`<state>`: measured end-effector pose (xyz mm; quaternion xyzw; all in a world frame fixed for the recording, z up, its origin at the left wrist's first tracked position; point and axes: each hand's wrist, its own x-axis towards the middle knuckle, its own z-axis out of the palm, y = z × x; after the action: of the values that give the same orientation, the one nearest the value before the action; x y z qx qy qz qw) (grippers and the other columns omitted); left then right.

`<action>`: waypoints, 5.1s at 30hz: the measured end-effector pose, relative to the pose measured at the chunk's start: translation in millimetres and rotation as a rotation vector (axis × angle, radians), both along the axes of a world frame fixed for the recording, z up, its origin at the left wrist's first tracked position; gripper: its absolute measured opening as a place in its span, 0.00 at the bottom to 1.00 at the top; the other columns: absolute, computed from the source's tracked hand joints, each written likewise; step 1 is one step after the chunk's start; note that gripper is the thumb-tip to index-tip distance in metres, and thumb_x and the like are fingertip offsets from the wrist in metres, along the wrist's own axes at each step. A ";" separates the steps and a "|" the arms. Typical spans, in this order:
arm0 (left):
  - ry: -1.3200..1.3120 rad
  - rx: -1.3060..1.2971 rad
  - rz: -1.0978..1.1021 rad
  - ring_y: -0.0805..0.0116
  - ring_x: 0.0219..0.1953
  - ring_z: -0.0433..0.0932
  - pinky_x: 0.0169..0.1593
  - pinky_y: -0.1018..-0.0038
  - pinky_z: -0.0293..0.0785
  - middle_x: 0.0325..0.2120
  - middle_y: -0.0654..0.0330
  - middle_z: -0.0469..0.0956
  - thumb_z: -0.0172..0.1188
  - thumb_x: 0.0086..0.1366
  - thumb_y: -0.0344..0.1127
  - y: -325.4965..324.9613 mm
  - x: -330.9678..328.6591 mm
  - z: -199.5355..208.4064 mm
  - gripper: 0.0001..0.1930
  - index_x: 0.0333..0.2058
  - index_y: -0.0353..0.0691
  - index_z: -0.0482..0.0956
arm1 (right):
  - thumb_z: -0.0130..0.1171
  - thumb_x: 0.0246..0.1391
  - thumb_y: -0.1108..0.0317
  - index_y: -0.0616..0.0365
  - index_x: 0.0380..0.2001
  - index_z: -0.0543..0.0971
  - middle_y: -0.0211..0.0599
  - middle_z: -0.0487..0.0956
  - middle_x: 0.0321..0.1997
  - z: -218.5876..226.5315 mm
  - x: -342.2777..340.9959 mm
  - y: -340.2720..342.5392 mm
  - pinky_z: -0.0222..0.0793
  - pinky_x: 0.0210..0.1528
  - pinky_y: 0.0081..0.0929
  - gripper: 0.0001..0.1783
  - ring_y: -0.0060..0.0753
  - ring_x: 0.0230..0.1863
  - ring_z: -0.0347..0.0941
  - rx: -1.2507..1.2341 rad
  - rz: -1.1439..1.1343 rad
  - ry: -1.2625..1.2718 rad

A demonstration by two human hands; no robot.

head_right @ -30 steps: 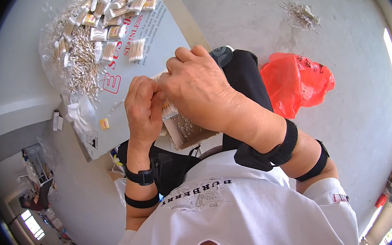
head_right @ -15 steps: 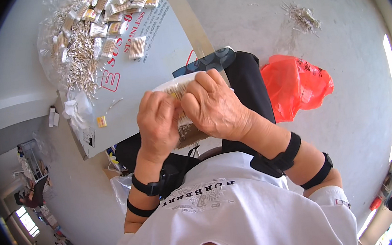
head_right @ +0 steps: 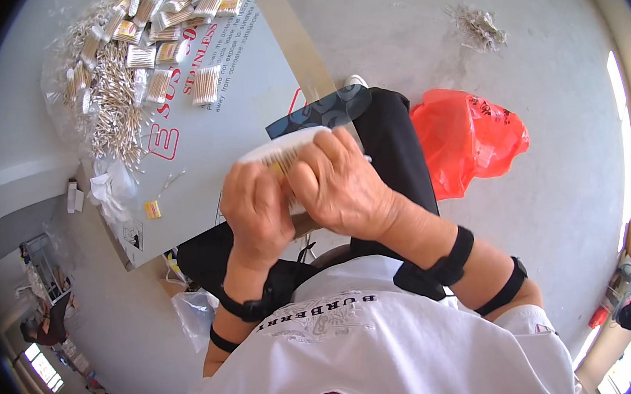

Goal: Packaging small containers of cotton swabs into a clear plastic bag at a workstation.

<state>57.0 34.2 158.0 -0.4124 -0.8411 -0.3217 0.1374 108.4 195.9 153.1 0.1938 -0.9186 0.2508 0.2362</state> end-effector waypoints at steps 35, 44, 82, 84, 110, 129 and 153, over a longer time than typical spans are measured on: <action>-0.356 0.123 -0.160 0.55 0.32 0.76 0.35 0.64 0.74 0.28 0.58 0.75 0.70 0.50 0.24 -23.6 -33.6 18.3 0.11 0.33 0.35 0.78 | 0.63 0.53 0.73 0.57 0.35 0.78 0.41 0.75 0.34 24.5 -19.7 11.3 0.70 0.45 0.40 0.07 0.49 0.41 0.73 -0.266 0.078 -0.301; -0.353 0.076 -0.140 0.54 0.34 0.77 0.39 0.64 0.74 0.28 0.57 0.76 0.66 0.51 0.22 -21.6 -31.3 25.2 0.09 0.33 0.36 0.78 | 0.64 0.51 0.74 0.57 0.31 0.75 0.42 0.76 0.32 19.7 -20.7 9.2 0.72 0.42 0.41 0.06 0.50 0.38 0.74 -0.201 0.048 -0.146; -0.353 0.203 -0.105 0.61 0.29 0.77 0.31 0.69 0.75 0.25 0.58 0.74 0.64 0.51 0.16 -43.4 -32.0 22.0 0.08 0.30 0.33 0.78 | 0.59 0.42 0.78 0.61 0.31 0.73 0.42 0.73 0.35 17.2 -16.1 -19.9 0.66 0.49 0.40 0.10 0.48 0.42 0.70 -0.005 -0.095 -0.090; -0.341 0.184 -0.108 0.61 0.29 0.77 0.32 0.68 0.75 0.25 0.58 0.74 0.64 0.51 0.16 -44.2 -32.3 22.8 0.08 0.30 0.34 0.78 | 0.58 0.42 0.79 0.61 0.30 0.72 0.42 0.73 0.35 15.8 -15.5 -20.2 0.66 0.49 0.40 0.09 0.48 0.42 0.70 -0.050 -0.105 -0.100; -0.384 0.096 -0.060 0.67 0.29 0.77 0.33 0.73 0.73 0.27 0.59 0.76 0.68 0.51 0.16 -80.8 -38.2 42.3 0.11 0.32 0.33 0.78 | 0.60 0.48 0.80 0.58 0.34 0.70 0.40 0.72 0.35 17.3 -14.1 -16.1 0.68 0.46 0.42 0.11 0.50 0.40 0.69 -0.049 -0.101 -0.105; -0.214 0.045 -0.110 0.60 0.30 0.74 0.33 0.68 0.71 0.24 0.60 0.73 0.64 0.47 0.17 -71.9 -42.5 36.8 0.09 0.27 0.35 0.76 | 0.60 0.57 0.77 0.58 0.34 0.71 0.41 0.72 0.35 24.0 -14.3 -15.5 0.70 0.45 0.41 0.07 0.49 0.40 0.69 -0.046 -0.082 -0.138; -0.258 0.067 -0.170 0.59 0.29 0.74 0.31 0.68 0.71 0.24 0.58 0.73 0.66 0.47 0.18 -57.0 -44.6 31.4 0.09 0.28 0.34 0.76 | 0.60 0.49 0.76 0.62 0.33 0.72 0.41 0.74 0.35 24.3 -16.2 -16.1 0.66 0.52 0.41 0.09 0.47 0.43 0.70 -0.031 -0.064 -0.162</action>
<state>12.4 -22.8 189.3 -0.4326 -0.8027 -0.4102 0.0143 92.2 179.8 177.4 0.1398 -0.9364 0.2724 0.1717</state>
